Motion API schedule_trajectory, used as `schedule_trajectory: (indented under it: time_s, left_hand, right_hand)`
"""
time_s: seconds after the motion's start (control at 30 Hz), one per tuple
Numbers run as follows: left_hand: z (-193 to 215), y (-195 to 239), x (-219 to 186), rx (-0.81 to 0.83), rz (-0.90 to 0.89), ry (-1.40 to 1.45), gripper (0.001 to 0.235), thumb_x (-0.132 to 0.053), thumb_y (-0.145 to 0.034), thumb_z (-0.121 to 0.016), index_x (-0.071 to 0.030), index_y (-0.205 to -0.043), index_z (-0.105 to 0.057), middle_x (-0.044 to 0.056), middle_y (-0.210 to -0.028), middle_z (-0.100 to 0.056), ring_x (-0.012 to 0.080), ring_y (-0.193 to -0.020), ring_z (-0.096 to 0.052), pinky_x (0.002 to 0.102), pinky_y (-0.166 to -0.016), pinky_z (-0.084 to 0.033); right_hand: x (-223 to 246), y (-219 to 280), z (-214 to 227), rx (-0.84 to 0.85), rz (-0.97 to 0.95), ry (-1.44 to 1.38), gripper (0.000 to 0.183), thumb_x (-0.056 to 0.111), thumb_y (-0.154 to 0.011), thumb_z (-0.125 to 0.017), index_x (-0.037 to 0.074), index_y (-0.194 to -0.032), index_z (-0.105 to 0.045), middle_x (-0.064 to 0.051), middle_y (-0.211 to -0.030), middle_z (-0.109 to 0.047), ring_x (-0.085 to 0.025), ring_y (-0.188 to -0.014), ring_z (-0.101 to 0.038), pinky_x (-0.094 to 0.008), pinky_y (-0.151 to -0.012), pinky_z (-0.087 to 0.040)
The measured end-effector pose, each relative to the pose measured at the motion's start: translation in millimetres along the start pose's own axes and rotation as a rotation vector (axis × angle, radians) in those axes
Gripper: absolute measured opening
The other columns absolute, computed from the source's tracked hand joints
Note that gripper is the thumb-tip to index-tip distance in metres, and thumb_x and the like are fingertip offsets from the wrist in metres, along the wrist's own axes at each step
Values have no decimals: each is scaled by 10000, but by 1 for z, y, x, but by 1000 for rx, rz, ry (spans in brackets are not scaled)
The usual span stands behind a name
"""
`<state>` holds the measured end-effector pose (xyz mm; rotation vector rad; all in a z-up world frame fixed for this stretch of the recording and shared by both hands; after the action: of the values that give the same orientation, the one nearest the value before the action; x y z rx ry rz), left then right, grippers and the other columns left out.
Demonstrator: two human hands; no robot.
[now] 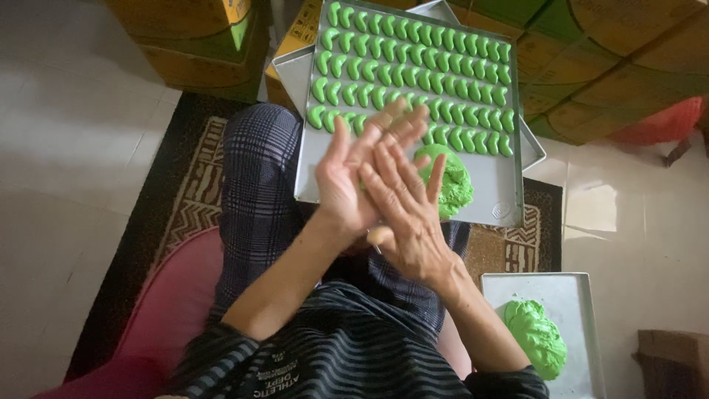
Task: The person takes small pieces of green dough from a tray, rolls them into crescent shapes between their palms, and places them in rows on a metal baking sheet.
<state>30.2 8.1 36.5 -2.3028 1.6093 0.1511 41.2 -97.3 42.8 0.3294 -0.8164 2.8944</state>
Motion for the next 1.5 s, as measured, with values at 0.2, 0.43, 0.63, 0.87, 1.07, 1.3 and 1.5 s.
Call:
schedule_trajectory:
  time_s: [0.2,0.43,0.63,0.87,1.07,1.3,1.5]
  left_hand:
    - [-9,4,-8,-134,35,5,822,-634,-916,-401,-109,-1546,-347,150,-1604,-396,303,-1478,-378,495,-1187,-360]
    - [5,2,-14,-53,-20,35,800,-630,-969,-316,-94,-1563,-337,170,-1664,-324,345,-1506,-359,596,-1241,-295]
    - [10,5,0,49,24,100,748,-611,-1061,-335,-37,-1536,-404,213,-1604,-390,372,-1518,-331,576,-1275,-241]
    - [-7,7,-17,-60,27,103,793,-618,-996,-331,-77,-1576,-369,170,-1645,-366,310,-1527,-337,485,-1168,-344]
    - [1,12,-20,25,-5,16,691,-544,-1055,-367,-58,-1545,-409,184,-1646,-341,346,-1524,-335,483,-1189,-365]
    - [64,19,-13,-252,-21,-338,342,-331,-1004,-656,-55,-1199,-606,165,-1205,-696,284,-1137,-666,572,-1050,-493]
    - [55,31,-20,-281,-47,-339,297,-264,-955,-739,-47,-1126,-630,162,-1005,-735,291,-1078,-682,568,-974,-537]
  right_hand:
    - [8,3,-5,37,-32,-74,867,693,-1003,-39,152,-1599,-359,-127,-1706,-217,-282,-1624,-141,-594,-1283,173]
    - [9,2,-6,78,-23,-54,909,712,-980,-23,133,-1622,-300,-94,-1712,-225,-281,-1628,-129,-603,-1274,175]
    - [-9,-12,-1,49,-98,-237,872,732,-1009,43,186,-1617,-264,-122,-1728,-197,-298,-1647,-146,-539,-1326,156]
    - [-19,-29,26,-104,-109,-249,322,219,-1002,-700,135,-1310,-655,-109,-1563,-497,-343,-1486,-444,-706,-1298,-119]
    - [-17,-42,26,-189,-39,-281,143,107,-960,-754,128,-1100,-734,-94,-1418,-621,-295,-1375,-552,-641,-1305,-149]
    - [-27,-55,33,-235,-95,-333,171,170,-958,-774,170,-1128,-786,-89,-1351,-655,-330,-1315,-567,-589,-1244,-185]
    - [-18,-63,28,-238,-96,-383,127,91,-952,-782,116,-1076,-769,-129,-1286,-677,-393,-1265,-586,-648,-1196,-234]
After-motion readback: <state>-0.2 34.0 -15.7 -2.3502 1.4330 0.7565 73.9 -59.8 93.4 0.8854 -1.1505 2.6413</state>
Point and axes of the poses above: each hand's wrist, its own y-axis away from the middle knuckle, its own z-axis out of the back of the hand, x = y × z, the point moved 5 cm from there along -y, towards the middle knuckle
